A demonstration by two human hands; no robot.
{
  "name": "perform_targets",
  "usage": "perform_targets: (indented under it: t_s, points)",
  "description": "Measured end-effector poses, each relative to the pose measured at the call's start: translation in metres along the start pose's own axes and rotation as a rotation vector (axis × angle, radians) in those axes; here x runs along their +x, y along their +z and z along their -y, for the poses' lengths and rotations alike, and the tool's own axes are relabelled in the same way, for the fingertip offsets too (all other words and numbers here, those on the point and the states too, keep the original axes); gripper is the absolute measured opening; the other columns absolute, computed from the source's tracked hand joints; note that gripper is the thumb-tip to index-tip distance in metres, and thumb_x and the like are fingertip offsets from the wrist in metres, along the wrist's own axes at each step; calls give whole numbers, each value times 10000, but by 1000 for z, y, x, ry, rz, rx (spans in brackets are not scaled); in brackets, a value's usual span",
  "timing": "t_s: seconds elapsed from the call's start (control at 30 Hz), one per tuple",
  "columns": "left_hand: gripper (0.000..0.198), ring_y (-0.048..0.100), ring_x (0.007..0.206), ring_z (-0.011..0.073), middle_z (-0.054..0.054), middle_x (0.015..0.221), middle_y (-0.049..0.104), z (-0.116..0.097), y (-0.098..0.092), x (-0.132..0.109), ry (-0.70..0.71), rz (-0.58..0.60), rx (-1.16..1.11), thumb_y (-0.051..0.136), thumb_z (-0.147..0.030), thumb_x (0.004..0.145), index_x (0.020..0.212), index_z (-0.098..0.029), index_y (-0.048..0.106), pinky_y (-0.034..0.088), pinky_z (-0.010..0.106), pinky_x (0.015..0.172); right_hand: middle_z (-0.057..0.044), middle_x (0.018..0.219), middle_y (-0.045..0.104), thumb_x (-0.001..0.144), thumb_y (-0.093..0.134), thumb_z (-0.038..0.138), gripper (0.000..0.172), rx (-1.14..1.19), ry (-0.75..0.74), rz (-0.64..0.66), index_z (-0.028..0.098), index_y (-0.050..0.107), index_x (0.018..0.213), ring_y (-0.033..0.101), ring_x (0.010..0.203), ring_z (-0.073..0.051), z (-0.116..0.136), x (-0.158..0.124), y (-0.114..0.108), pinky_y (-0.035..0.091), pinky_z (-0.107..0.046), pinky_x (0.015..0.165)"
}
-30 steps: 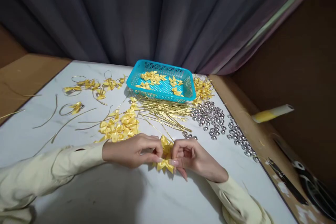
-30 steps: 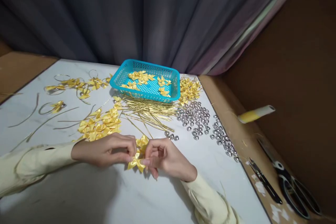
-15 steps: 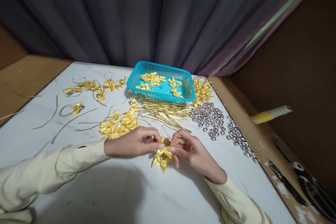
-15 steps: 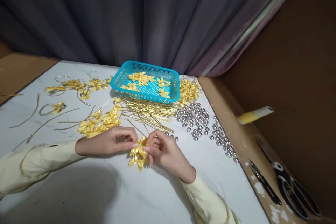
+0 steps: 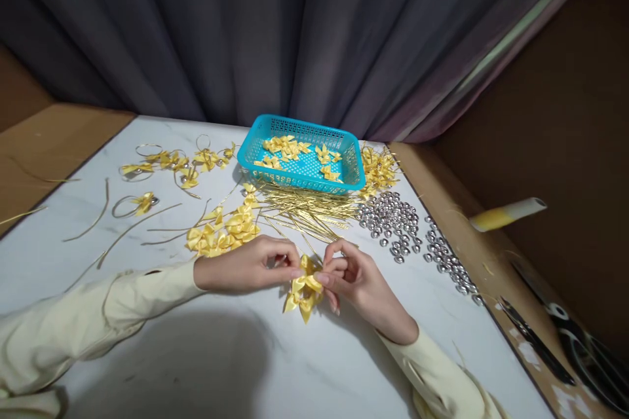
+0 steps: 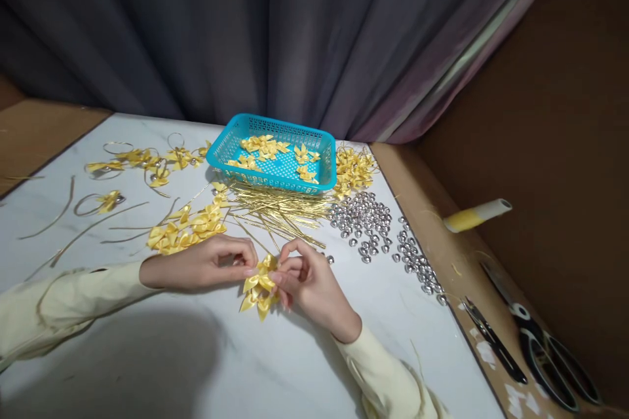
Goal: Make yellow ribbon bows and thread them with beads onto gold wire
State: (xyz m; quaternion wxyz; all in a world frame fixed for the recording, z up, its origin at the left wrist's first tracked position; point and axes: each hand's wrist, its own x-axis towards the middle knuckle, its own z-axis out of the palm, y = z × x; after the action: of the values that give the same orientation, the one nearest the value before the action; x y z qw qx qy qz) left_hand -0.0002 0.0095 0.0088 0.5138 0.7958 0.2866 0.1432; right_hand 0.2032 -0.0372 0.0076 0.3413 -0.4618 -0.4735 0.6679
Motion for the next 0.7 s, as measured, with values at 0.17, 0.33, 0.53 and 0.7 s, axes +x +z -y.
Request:
perform_targets:
  t_s: [0.17, 0.33, 0.53, 0.7]
  points:
    - [247, 580, 925, 181, 40, 1047, 639, -3, -46, -1, -103, -174, 276, 527, -354, 853, 1034, -193, 574, 432, 269, 815, 68, 549, 544, 750, 659, 444, 334, -196, -51, -53, 203, 450, 848, 381, 362, -58, -11, 10, -10, 264, -179, 348]
    - [305, 557, 960, 281, 126, 974, 623, 29, -92, -3, -324, -426, 738, 438, -398, 883, 947, -133, 574, 396, 383, 853, 60, 519, 477, 791, 608, 412, 255, -441, -186, -240, 189, 506, 861, 435, 487, -107, -10, 11, -15, 348, -224, 481]
    - [254, 570, 785, 230, 92, 836, 616, 54, -97, 4, -320, -445, 750, 435, -386, 895, 866, -160, 548, 395, 288, 670, 56, 498, 464, 828, 572, 408, 222, -528, -278, -363, 193, 518, 814, 412, 456, -105, -6, 8, -17, 326, -228, 465]
    - [206, 564, 839, 234, 78, 888, 612, 32, -95, -8, -228, -322, 908, 426, -306, 897, 897, -175, 585, 378, 295, 714, 47, 508, 481, 842, 559, 386, 202, -565, -312, -387, 188, 533, 814, 416, 452, -102, -7, 8, -17, 321, -223, 453]
